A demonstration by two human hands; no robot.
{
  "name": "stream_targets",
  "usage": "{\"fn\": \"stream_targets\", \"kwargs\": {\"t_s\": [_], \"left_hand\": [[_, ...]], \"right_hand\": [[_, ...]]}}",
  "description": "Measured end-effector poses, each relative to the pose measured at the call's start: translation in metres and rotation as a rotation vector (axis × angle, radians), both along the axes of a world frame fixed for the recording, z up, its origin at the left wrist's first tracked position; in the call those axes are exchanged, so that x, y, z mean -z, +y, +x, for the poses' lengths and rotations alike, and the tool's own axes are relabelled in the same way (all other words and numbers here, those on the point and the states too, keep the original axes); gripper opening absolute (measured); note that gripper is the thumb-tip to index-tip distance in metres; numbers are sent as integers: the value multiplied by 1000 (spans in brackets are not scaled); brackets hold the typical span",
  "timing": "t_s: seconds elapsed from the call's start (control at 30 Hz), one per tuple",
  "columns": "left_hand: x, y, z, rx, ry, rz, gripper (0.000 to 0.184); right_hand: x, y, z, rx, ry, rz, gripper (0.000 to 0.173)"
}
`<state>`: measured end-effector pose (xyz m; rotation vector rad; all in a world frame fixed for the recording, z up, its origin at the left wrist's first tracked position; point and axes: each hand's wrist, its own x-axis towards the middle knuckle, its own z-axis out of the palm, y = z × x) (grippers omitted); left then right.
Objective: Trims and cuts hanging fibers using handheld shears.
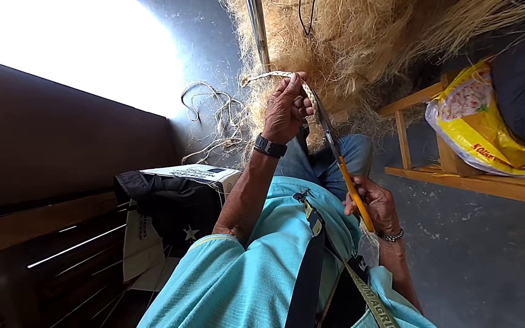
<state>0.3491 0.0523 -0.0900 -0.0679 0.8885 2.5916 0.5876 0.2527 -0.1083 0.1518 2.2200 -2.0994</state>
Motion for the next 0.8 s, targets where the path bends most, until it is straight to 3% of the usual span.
{"fn": "stream_targets", "kwargs": {"t_s": [0.13,0.27,0.47,0.63,0.8], "left_hand": [[-1,-1,1,-2,-24,58,23],[2,-4,0,-7,-57,76,29],[2,-2,2,42,-42,22,30],[-7,2,22,171,48,-37,16],[-5,18,53,262,78,-54,12]], "right_hand": [[6,0,1,39,4,-49,65],[4,2,4,42,-25,-160,72],[2,0,-5,112,62,18,90],[-11,-1,-30,201,167,213,107],[-21,-7,-63,204,317,78,110]]}}
